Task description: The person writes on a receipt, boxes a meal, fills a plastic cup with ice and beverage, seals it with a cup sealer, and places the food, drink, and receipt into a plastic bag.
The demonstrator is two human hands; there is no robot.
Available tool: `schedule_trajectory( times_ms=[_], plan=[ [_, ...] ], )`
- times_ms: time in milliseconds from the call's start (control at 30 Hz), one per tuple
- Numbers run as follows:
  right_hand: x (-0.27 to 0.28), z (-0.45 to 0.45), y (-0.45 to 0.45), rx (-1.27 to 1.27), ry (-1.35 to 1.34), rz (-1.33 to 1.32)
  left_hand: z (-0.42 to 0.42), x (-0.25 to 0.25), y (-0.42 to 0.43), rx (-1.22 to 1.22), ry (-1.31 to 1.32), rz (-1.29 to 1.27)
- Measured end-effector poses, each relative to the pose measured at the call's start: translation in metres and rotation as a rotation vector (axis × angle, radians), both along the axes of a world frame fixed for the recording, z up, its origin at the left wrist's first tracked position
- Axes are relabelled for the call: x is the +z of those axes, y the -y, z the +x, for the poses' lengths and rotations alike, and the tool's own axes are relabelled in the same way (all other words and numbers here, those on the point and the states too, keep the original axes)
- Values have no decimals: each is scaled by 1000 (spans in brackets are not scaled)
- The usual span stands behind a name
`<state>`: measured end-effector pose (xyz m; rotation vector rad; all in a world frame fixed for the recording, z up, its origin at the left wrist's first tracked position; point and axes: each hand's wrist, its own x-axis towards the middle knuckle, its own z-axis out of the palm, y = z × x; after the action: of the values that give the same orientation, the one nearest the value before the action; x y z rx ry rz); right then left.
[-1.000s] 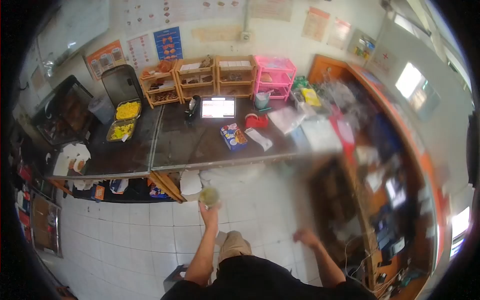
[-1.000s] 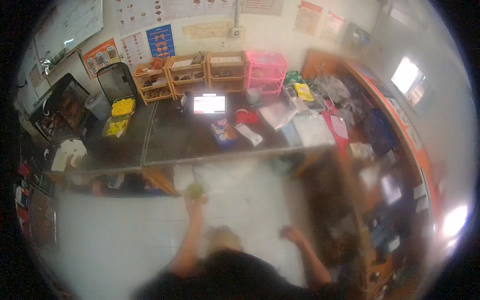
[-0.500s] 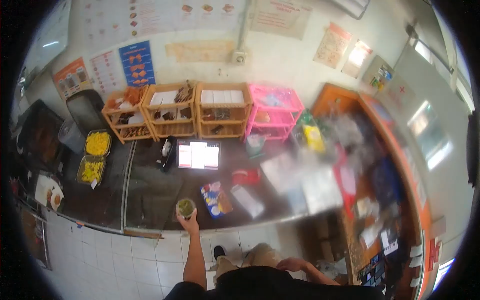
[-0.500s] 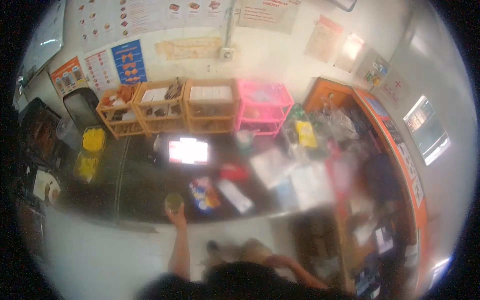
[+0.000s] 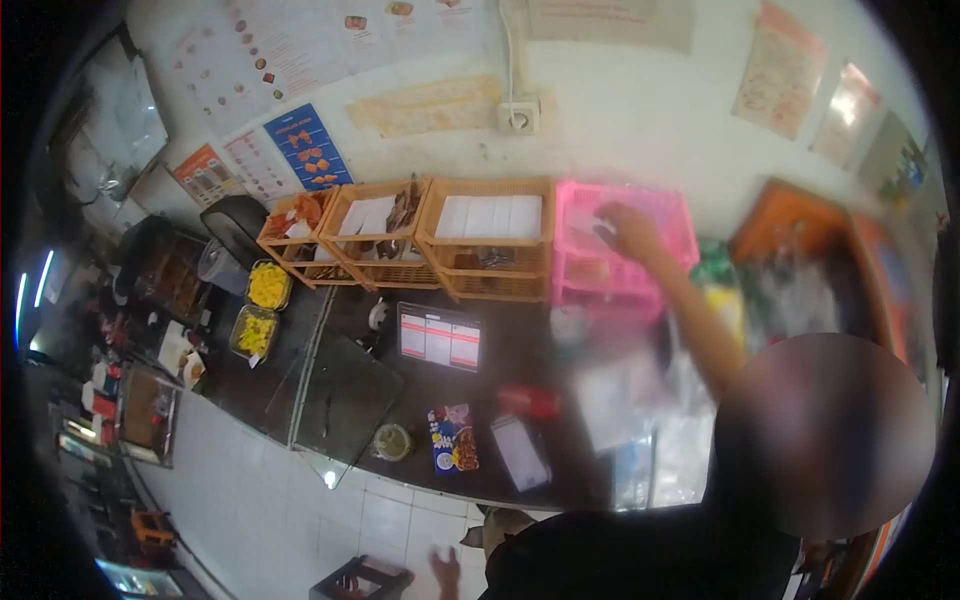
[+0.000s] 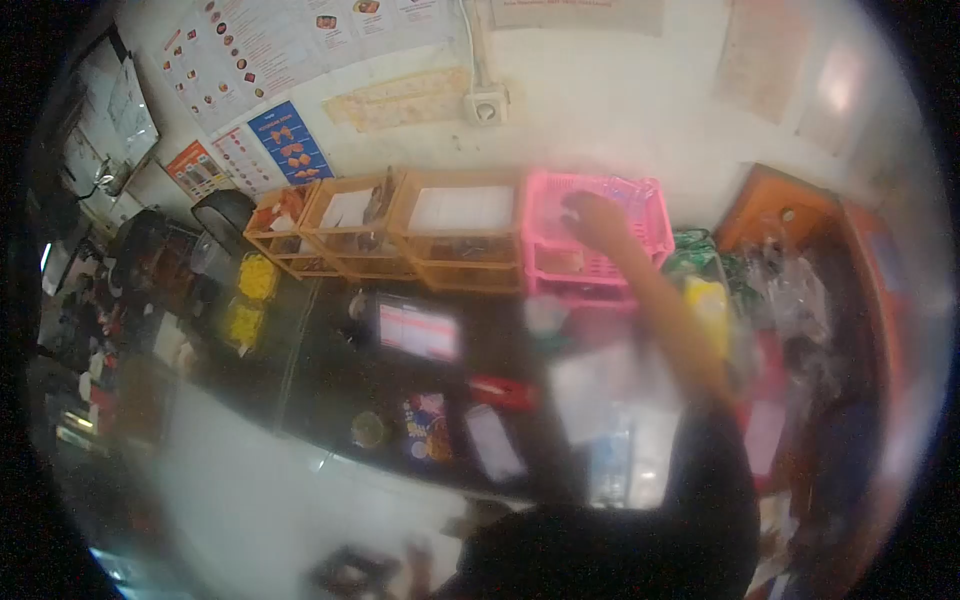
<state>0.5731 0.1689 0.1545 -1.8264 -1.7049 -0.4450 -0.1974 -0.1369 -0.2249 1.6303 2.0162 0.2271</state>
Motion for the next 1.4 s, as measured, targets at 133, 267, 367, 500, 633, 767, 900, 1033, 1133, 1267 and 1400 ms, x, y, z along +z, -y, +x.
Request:
schedule_trajectory(
  times_ms=[133, 267, 367, 500, 633, 767, 900, 1033, 1133, 1267, 1400],
  plan=[
    [-29, 34, -66, -151, 322, -473, 53, 46, 75, 181, 188, -545],
    [1, 72, -74, -319, -57, 51, 78, 74, 108, 386, 448, -644],
    [57, 71, -61, -422, -262, -52, 81, 102, 116, 534, 700, -653],
    [82, 89, -72, -402, -357, -451, 79, 206, 66, 586, 1031, -320],
    [81, 141, -72, -374, -450, -26, 0, 197, 43, 275, 630, -156],
    [130, 72, -49, -38, -418, 433, -51, 195, 51, 143, 264, 22],
    [103, -209, 46, 301, -247, -246, 17, 286, 16, -4, 216, 471],
    [-54, -428, 169, 1269, -376, -1113, 99, 353, -8, -190, 541, 365],
    [-2, -493, 221, 1335, -497, -1199, 94, 326, -6, -332, 555, 277],
    [-54, -495, 204, 958, -1072, -1334, 60, 275, 18, -137, 912, 38],
    [-105, -501, 204, 838, -1780, -1596, 56, 253, 18, 96, 1101, 142]
  ],
)
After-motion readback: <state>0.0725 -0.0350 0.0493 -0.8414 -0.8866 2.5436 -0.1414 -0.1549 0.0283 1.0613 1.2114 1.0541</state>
